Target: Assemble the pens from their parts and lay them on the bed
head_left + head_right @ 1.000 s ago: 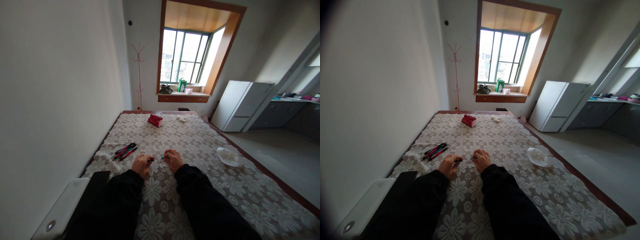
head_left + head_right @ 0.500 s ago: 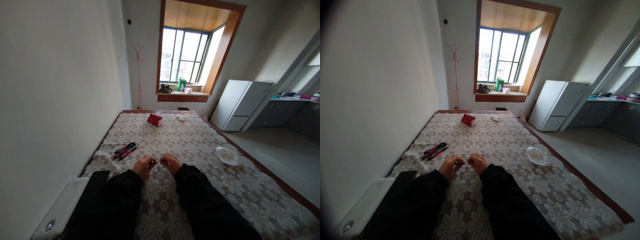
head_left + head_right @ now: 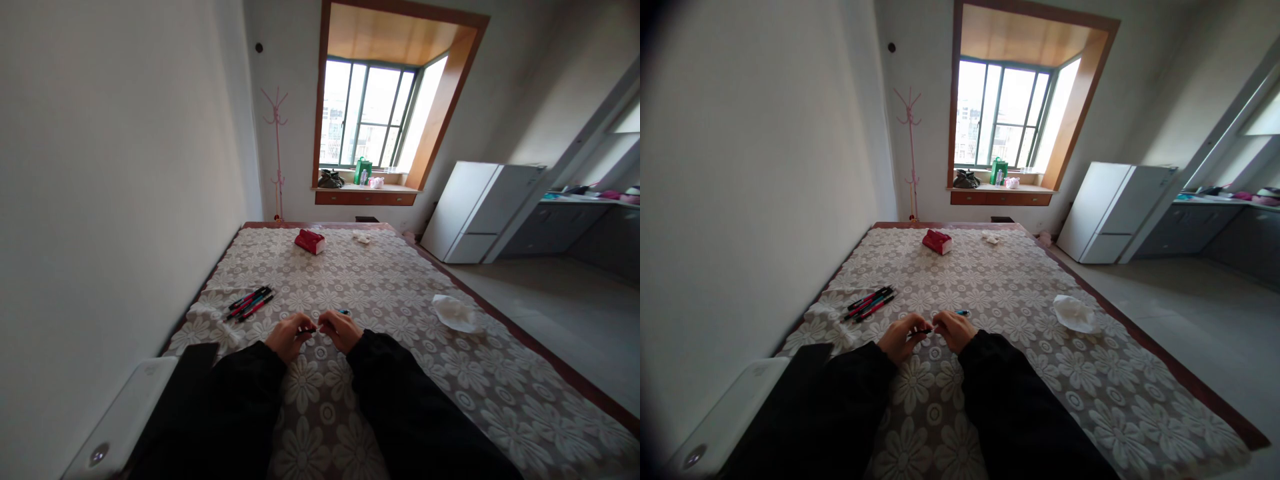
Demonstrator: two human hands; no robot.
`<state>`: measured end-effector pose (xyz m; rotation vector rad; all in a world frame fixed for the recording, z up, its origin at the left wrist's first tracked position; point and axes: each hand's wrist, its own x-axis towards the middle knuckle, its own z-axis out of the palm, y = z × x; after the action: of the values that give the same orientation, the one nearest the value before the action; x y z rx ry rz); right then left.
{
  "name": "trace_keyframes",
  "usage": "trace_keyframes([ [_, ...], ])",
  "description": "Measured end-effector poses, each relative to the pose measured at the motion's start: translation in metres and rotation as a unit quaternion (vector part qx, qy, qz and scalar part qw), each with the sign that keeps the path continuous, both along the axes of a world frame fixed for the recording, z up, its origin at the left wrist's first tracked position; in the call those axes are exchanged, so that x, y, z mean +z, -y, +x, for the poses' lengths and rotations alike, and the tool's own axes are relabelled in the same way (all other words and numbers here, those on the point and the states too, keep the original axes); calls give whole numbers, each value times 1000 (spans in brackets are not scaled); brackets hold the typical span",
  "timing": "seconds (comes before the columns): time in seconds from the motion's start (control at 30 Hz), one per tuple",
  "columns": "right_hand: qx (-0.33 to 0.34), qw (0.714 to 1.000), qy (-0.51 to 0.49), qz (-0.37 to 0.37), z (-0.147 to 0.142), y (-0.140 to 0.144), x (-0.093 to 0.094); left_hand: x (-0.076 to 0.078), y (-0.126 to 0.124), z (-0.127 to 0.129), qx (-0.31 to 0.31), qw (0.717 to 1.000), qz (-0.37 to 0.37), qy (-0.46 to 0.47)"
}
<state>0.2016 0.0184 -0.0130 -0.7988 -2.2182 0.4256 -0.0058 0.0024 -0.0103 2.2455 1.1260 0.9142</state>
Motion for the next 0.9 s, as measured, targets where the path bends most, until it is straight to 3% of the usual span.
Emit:
trace_keyframes([
  [0.3,-40,999,-25,-21,1,-6,-9,8,4,-1,-8,997,53,-51],
  [0.5,-105,994,-34,-16,10,-10,2,11,2,-1,11,995,74,-72],
  [0.67,-86,993,78,25,21,-10,8,11,1,-3,98,985,63,-129],
  [0.8,-75,986,145,33,20,-10,4,15,2,-3,72,986,61,-135],
  [0.9,-86,986,138,29,18,-12,1,16,3,-3,42,985,70,-152],
])
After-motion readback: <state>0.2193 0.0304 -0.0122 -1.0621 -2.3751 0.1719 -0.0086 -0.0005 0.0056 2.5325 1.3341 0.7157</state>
